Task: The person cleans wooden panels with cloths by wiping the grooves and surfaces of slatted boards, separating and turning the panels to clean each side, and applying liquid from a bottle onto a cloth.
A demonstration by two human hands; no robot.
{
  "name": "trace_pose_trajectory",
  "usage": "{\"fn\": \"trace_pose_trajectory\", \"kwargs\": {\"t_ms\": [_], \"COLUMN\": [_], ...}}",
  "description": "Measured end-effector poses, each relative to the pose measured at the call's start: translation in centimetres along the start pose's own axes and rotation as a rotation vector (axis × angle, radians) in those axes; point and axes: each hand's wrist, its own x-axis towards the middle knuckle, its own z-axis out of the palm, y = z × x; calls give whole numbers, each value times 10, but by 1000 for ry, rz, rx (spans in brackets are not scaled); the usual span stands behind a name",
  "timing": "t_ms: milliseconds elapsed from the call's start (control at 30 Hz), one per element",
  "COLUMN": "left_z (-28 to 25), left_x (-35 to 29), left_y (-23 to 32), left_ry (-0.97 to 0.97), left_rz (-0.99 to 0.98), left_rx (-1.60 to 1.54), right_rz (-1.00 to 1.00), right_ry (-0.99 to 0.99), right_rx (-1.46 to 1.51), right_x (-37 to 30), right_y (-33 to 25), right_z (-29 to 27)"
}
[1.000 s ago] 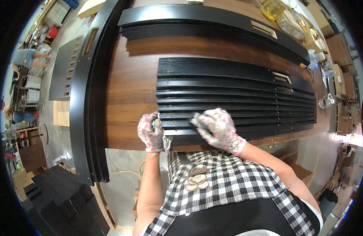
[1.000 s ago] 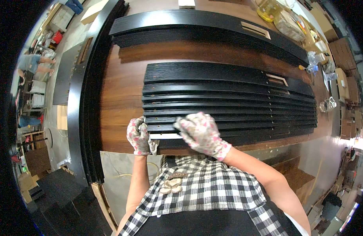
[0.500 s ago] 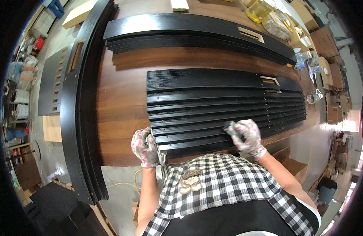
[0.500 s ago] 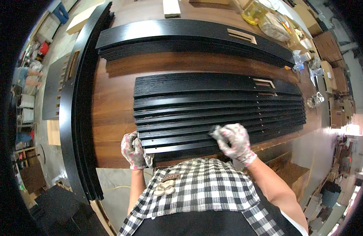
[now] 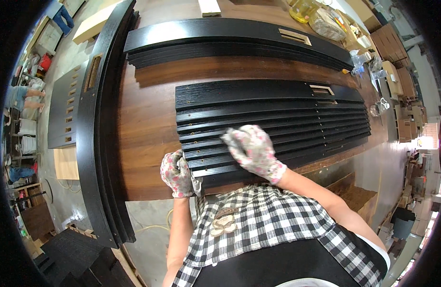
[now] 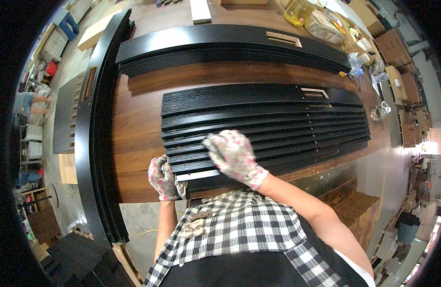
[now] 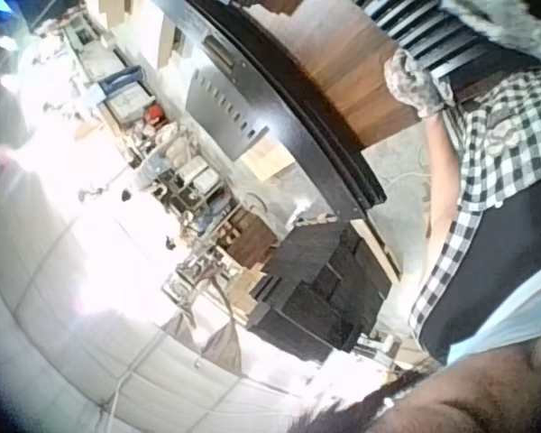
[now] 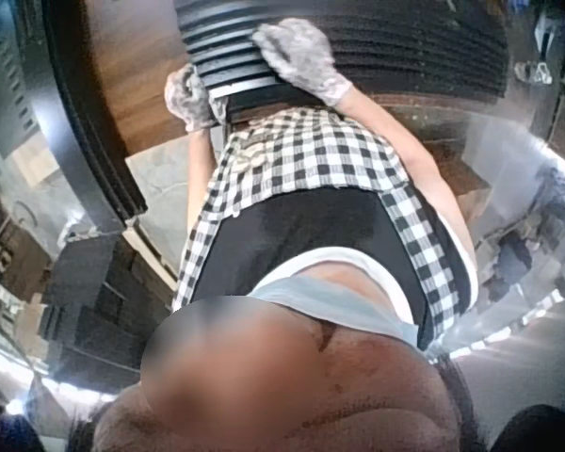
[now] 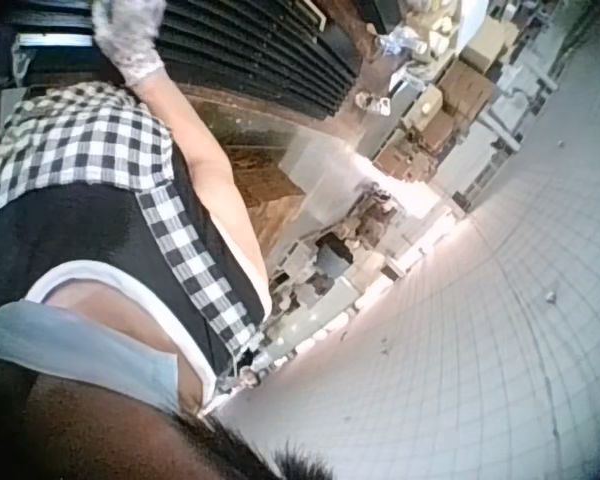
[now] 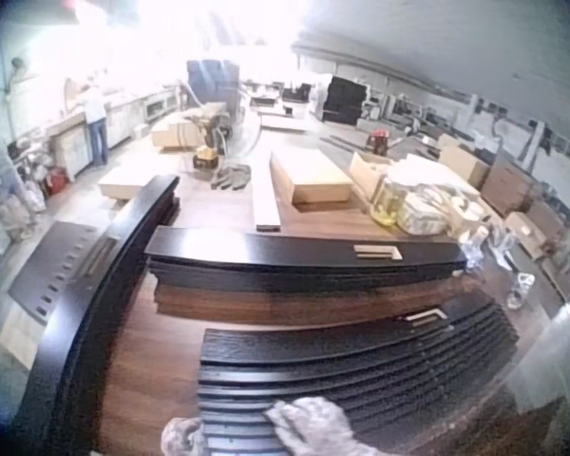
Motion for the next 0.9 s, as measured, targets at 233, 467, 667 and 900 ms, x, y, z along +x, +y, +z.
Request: {"fn": "trace_pose_trajectory", "kwargs": {"t_ms": [233, 467, 667, 900], "left_z": [3, 3, 28, 45], "left_x": [6, 6, 2, -28], "left_y": [41, 39, 40, 42], "left_ry": [-32, -15, -48, -105], "left_rz": [5, 15, 50, -61], "left_rx": [34, 53, 23, 27], "right_rz": [-116, 22, -154, -167], "right_ry": [-214, 27, -119, -19], "right_rx": [95, 10, 84, -71], "right_x": [44, 0, 39, -16], "right_y": [-23, 19, -11, 49], "right_z": [-5, -39, 6, -36]}}
